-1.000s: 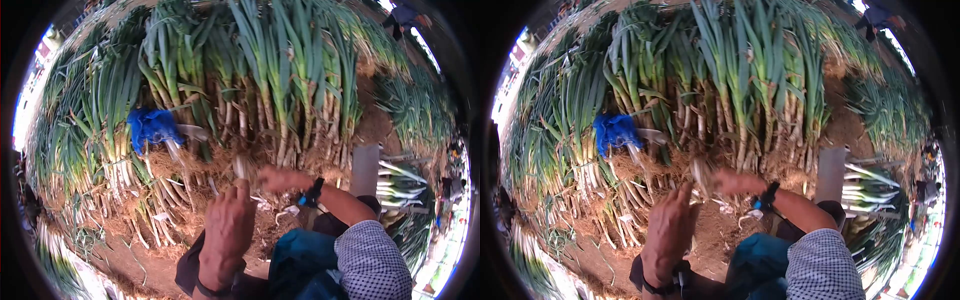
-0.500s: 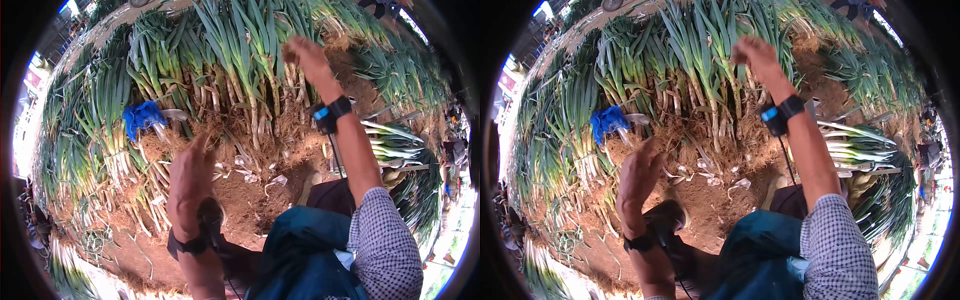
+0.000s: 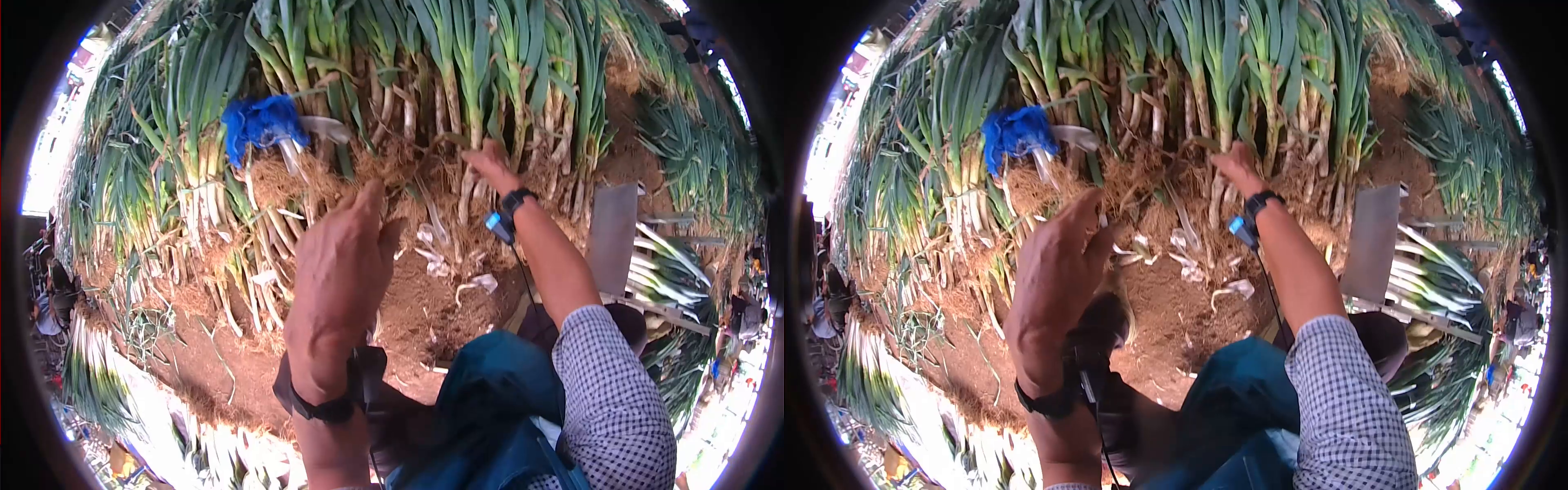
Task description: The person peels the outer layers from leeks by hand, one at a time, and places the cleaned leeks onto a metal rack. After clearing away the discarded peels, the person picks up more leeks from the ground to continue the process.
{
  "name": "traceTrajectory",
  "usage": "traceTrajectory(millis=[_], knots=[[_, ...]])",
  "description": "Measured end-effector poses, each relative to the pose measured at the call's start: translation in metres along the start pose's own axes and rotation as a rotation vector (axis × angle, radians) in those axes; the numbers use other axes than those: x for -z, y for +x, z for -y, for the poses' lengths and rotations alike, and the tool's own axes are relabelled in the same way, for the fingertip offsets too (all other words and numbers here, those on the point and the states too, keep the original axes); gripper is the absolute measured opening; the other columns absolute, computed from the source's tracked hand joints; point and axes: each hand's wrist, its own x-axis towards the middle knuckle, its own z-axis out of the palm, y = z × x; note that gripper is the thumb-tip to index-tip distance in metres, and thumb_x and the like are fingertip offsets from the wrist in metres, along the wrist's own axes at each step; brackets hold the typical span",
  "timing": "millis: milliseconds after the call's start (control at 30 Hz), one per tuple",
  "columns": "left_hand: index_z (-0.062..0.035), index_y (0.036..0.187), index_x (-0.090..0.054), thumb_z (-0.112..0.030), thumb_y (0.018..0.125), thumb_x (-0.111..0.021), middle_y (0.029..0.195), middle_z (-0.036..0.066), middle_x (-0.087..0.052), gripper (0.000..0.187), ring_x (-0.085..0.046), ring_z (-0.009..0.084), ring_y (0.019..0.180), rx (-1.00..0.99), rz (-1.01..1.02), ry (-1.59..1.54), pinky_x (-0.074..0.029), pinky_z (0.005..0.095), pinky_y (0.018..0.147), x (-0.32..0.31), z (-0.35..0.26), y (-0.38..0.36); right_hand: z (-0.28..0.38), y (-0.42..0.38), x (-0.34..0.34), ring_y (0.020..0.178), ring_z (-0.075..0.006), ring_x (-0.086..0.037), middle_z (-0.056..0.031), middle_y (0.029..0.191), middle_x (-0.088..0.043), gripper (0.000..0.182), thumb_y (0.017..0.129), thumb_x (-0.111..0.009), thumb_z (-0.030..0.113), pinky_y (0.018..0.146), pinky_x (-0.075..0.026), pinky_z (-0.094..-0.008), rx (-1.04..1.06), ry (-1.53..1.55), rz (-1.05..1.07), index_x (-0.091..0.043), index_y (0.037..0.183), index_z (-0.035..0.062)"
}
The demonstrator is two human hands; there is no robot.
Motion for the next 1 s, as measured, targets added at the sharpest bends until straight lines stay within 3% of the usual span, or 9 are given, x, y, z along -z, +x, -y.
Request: traceTrajectory(millis=[100,200,267,300,467,600,800,900,1000], knots=[[-0.0022,0.123,-0.06,-0.018,0.09,-0.068,0.095,0.022,-0.069,0.037,-0.068,0.0382,0.085,0.038,0.023,-0.002,-0.052,0.0449,0.073,0.002,-0.002,0.001,0.019,-0.017,0.024,0.054,-0.0155,-0.056,-0.0071,0.071,-0.059,0.032,0.079,-0.079,0.016,0.045,-0.045,-0.0316,0.075,0.208,0.156,-0.061,0.098,-0.0027],[-0.0025,0.124,-0.06,-0.018,0.09,-0.068,0.093,0.022,-0.069,0.038,-0.067,0.0386,0.084,0.02,0.038,-0.007,-0.052,0.0441,0.072,-0.001,-0.002,-0.004,0.048,-0.053,0.061,0.07,-0.0152,-0.06,-0.0054,0.079,-0.061,0.049,0.074,-0.085,0.028,0.064,-0.05,-0.0336,0.35,0.596,0.247,-0.062,0.105,-0.0027],[-0.0012,0.121,-0.059,-0.015,0.089,-0.067,0.099,0.023,-0.068,0.036,-0.066,0.0416,0.089,-0.04,0.008,-0.043,-0.053,0.0468,0.075,-0.007,-0.006,-0.005,0.076,-0.136,0.097,0.104,-0.0253,-0.063,-0.0174,0.119,-0.064,0.078,0.08,-0.077,0.045,0.086,-0.055,-0.0422,0.249,0.421,0.103,-0.05,0.133,-0.0041],[-0.0011,0.119,-0.06,-0.015,0.09,-0.066,0.094,0.023,-0.068,0.033,-0.066,0.0408,0.086,-0.093,0.006,0.0,-0.052,0.0468,0.073,-0.011,-0.007,-0.006,0.06,-0.142,0.102,0.108,-0.0284,-0.063,-0.0181,0.122,-0.063,0.083,0.08,-0.076,0.049,0.093,-0.052,-0.0434,0.273,0.285,0.106,-0.046,0.138,-0.0023],[-0.0029,0.126,-0.062,-0.023,0.095,-0.064,0.082,0.013,-0.07,0.037,-0.065,0.0242,0.069,-0.08,0.192,-0.062,-0.055,0.0386,0.065,-0.042,-0.027,-0.006,-0.05,-0.182,0.061,0.079,-0.0214,-0.067,-0.012,0.09,-0.069,0.06,0.082,-0.074,0.048,0.07,-0.057,-0.0334,0.374,0.33,0.289,-0.063,0.112,-0.003],[-0.0003,0.113,-0.064,-0.033,0.097,-0.061,0.078,0.009,-0.064,0.037,-0.057,0.0192,0.066,0.067,0.395,-0.384,-0.046,0.0362,0.059,-0.14,-0.013,-0.006,-0.087,-0.218,0.041,0.06,-0.0095,-0.056,-0.0016,0.071,-0.062,0.04,0.081,-0.078,0.038,0.052,-0.045,-0.0259,0.369,0.415,0.317,-0.067,0.09,0.0011],[-0.0027,0.111,-0.062,-0.037,0.104,-0.049,0.091,0.013,-0.069,0.037,-0.07,0.0224,0.082,0.43,0.642,-1.6,-0.06,0.0373,0.072,-0.226,-0.017,-0.05,-0.08,-0.243,0.05,0.066,-0.0084,-0.055,-0.0015,0.072,-0.062,0.018,0.093,-0.064,0.017,0.059,-0.046,-0.0265,0.314,0.398,0.496,-0.066,0.094,-0.0003],[-0.0021,0.11,-0.062,-0.033,0.104,-0.052,0.086,0.01,-0.068,0.033,-0.067,0.0178,0.071,0.553,0.55,-1.589,-0.057,0.0314,0.061,-0.231,-0.03,-0.067,-0.084,-0.232,0.082,0.063,-0.0103,-0.058,-0.0032,0.075,-0.065,0.021,0.093,-0.065,0.018,0.058,-0.05,-0.0281,0.414,0.022,0.434,-0.068,0.1,-0.0011],[-0.0032,0.11,-0.062,-0.03,0.102,-0.057,0.079,0.005,-0.065,0.029,-0.06,0.0126,0.06,0.565,0.411,-1.226,-0.048,0.0266,0.051,-0.241,-0.026,-0.067,-0.071,-0.231,0.104,0.062,-0.0111,-0.057,-0.0034,0.082,-0.066,0.025,0.091,-0.068,0.019,0.06,-0.05,-0.0288,0.124,0.598,0.375,-0.067,0.106,-0.0009]])
